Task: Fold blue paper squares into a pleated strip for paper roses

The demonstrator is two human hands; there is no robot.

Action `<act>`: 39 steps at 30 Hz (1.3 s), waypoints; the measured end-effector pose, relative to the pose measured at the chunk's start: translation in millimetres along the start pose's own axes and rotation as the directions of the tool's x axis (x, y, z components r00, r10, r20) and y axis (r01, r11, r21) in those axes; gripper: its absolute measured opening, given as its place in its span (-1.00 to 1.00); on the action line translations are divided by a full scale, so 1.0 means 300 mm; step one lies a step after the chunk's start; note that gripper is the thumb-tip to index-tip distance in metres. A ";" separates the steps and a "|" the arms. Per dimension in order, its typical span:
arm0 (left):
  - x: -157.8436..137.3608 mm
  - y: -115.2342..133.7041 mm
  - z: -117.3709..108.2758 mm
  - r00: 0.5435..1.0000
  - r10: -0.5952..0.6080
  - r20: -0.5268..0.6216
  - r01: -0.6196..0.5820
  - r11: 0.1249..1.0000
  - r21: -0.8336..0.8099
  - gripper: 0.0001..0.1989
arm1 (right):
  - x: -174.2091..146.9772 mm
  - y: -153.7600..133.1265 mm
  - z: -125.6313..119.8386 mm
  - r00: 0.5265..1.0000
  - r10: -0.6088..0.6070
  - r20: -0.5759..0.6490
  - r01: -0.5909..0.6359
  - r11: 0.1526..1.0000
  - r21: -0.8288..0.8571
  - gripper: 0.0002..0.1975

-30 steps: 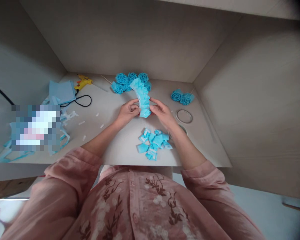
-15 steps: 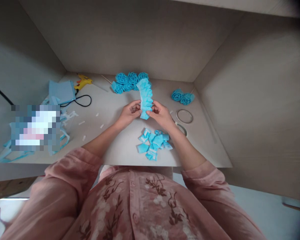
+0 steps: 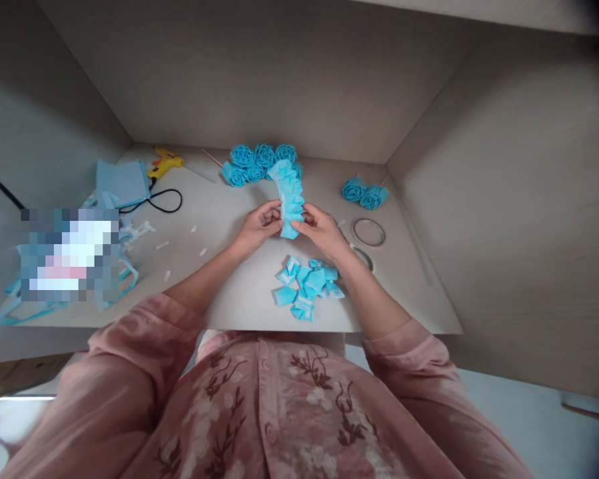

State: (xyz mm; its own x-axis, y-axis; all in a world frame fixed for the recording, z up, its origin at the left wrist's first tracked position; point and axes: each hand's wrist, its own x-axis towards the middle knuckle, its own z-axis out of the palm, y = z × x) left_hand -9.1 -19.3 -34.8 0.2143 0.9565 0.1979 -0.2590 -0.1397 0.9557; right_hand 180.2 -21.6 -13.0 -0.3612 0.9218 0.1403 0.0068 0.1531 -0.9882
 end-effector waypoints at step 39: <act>-0.010 0.000 -0.002 0.998 -0.022 0.066 0.023 1.000 -0.015 -0.31 | -0.005 0.005 0.008 0.994 0.048 -0.100 -0.039 0.996 0.082 -0.59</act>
State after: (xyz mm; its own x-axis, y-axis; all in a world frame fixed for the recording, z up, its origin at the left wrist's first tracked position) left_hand -10.2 -22.1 -35.3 0.2814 0.9405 0.1906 -0.2681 -0.1136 0.9567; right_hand 178.5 -23.5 -15.0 -0.2657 0.9590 0.0985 -0.0559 0.0867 -0.9947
